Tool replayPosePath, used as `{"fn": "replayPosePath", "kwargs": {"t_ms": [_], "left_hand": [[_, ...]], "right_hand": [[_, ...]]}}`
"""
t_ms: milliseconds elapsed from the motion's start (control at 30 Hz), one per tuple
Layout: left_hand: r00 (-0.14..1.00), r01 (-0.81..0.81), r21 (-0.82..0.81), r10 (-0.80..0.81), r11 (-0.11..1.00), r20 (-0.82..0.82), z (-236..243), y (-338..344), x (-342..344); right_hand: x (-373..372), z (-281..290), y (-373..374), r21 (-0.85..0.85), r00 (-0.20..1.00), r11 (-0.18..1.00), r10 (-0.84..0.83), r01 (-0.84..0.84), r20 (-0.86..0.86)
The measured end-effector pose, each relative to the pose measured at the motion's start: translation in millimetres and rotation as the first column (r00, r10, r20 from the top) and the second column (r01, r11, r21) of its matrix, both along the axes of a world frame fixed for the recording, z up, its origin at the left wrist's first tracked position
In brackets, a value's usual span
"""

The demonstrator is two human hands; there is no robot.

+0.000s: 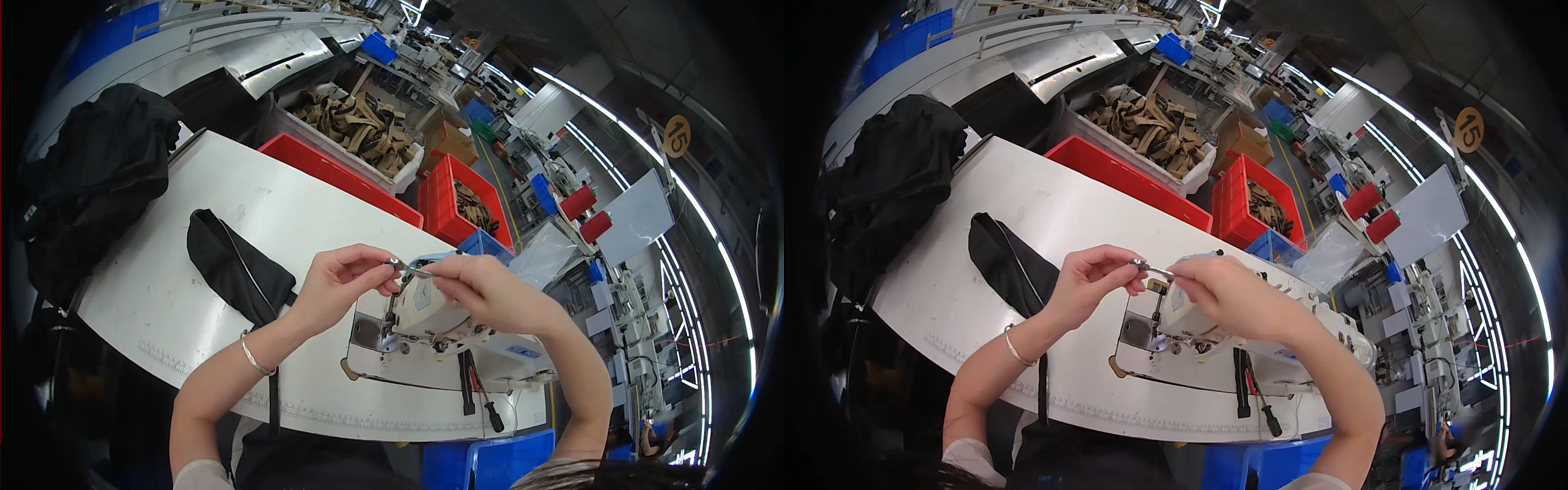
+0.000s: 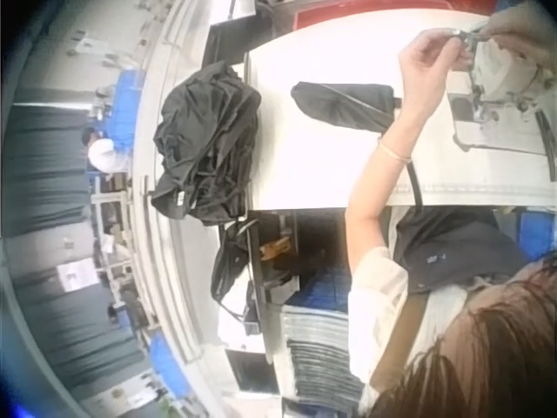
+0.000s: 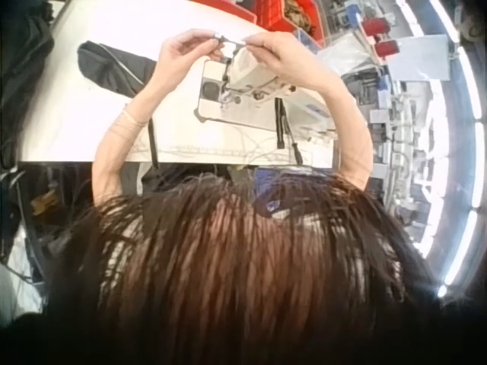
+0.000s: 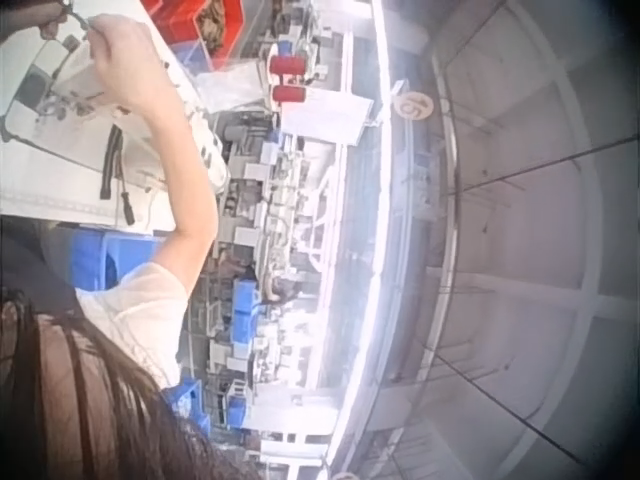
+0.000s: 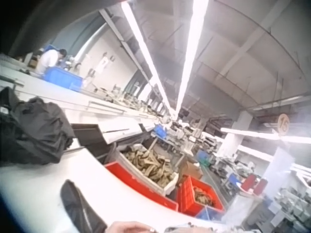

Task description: Sewing and assembling components of a black leather bag using an industrial sewing machine.

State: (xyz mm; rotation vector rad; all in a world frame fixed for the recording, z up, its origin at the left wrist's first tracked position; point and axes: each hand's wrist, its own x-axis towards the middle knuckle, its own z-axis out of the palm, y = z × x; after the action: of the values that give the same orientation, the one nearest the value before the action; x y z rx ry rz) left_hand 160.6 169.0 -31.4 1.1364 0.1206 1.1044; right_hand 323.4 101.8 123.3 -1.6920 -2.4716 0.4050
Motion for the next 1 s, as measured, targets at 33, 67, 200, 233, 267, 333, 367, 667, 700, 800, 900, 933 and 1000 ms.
{"fn": "replayPosePath", "kwargs": {"t_ms": [33,67,200,233,267,333,367,667,700,800,900,933,1000], "left_hand": [[1.000,-0.001,-0.038,0.002,0.999,0.021,1,4,6],[0.999,-0.001,-0.077,0.004,0.997,0.042,0,8,11],[0.973,-0.053,-0.258,-0.009,0.965,-0.232,-51,39,41],[0.964,-0.068,-0.257,-0.003,0.964,-0.265,-58,40,52],[0.966,-0.062,-0.268,-0.009,0.961,-0.258,-64,42,61],[0.958,-0.024,-0.307,-0.066,0.952,-0.280,-71,45,68],[0.963,-0.020,-0.324,-0.069,0.946,-0.260,-75,47,72],[0.968,0.072,-0.392,-0.160,0.917,-0.195,-88,54,85],[0.966,0.076,-0.398,-0.168,0.914,-0.199,-89,55,85],[0.970,0.069,-0.401,-0.156,0.913,-0.187,-91,58,85],[0.970,0.044,-0.377,-0.131,0.925,-0.206,-93,59,85],[0.969,0.047,-0.376,-0.134,0.925,-0.208,-93,59,86],[0.968,0.038,-0.375,-0.128,0.926,-0.217,-92,60,86]], "right_hand": [[-1,0,5,0.271,0.986,0.952,0.115,-0.145,0.121],[0,11,7,0.354,0.940,0.930,-0.026,-0.102,0.339],[-4,14,57,0.209,0.778,0.973,-0.055,-0.100,0.625],[2,5,65,0.026,0.768,0.994,0.063,-0.104,0.637],[7,-7,72,-0.046,0.758,0.993,0.113,-0.108,0.643],[-1,-27,91,-0.165,0.584,0.986,0.138,-0.008,0.800],[-2,-31,95,-0.181,0.582,0.984,0.150,-0.005,0.799],[17,-40,118,-0.294,0.660,0.956,0.217,0.006,0.719],[16,-42,119,-0.317,0.653,0.948,0.224,0.026,0.724],[21,-51,122,-0.351,0.647,0.937,0.266,0.002,0.714],[23,-54,135,-0.389,0.662,0.919,0.334,-0.068,0.671],[23,-53,140,-0.417,0.675,0.904,0.364,-0.091,0.642],[40,-67,147,-0.352,0.698,0.916,0.380,-0.192,0.607]]}}
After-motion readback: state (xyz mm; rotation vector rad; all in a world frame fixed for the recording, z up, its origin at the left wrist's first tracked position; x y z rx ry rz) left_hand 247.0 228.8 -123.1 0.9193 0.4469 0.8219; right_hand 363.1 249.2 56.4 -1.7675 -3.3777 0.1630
